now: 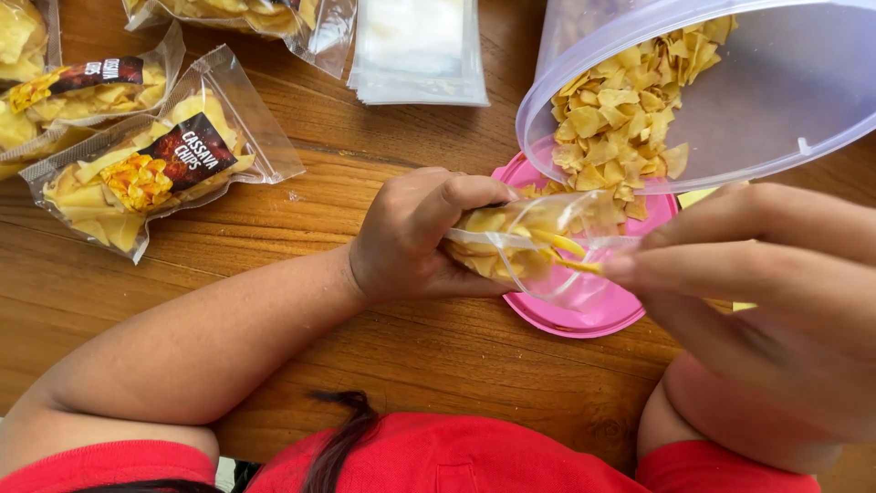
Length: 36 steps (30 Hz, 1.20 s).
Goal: Manually filling small plastic bags with cassava chips from a large container and applying labels.
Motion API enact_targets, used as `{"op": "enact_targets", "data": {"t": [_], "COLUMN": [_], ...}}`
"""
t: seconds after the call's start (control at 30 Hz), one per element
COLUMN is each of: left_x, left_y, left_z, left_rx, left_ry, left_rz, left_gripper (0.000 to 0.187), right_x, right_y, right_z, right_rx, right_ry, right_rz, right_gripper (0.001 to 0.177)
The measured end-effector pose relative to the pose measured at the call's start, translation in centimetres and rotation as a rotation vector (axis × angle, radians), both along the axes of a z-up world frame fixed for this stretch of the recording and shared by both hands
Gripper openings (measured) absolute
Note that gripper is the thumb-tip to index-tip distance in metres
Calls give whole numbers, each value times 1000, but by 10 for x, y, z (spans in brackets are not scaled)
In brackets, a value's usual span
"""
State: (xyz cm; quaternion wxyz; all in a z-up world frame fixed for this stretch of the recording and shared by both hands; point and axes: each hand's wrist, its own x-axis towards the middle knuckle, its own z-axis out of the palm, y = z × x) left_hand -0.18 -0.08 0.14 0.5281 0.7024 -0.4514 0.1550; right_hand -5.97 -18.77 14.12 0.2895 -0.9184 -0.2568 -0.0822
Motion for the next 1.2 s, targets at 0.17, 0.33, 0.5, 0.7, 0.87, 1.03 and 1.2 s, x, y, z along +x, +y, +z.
{"op": "enact_targets", "data": {"t": [0.17, 0.33, 0.5, 0.7, 0.87, 1.03, 1.2], "left_x": [-2, -4, -5, -6, -7, -6, -6], "left_y": [-3, -3, -4, -4, -5, -5, -5], "left_z": [6, 6, 8, 5, 9, 7, 9], "left_rx": [16, 47, 11, -6, 6, -6, -13], "left_ry": [-39, -17, 16, 38, 51, 48, 48], "left_rz": [-35, 15, 33, 88, 112, 161, 164], "left_gripper": [50, 51, 54, 54, 56, 56, 56], "right_x": [-2, -2, 9, 13, 9, -3, 4], "right_y": [17, 13, 16, 17, 13, 11, 10], "right_z": [-4, -15, -22, -29, -18, -8, -10], "right_rx": [-96, -200, -150, -166, -178, -253, -236], "right_ry": [-211, -310, -313, -362, -325, -164, -130], "right_rz": [-13, -21, -21, 0, 10, -87, -16], "right_gripper": [9, 16, 21, 16, 10, 52, 48]}}
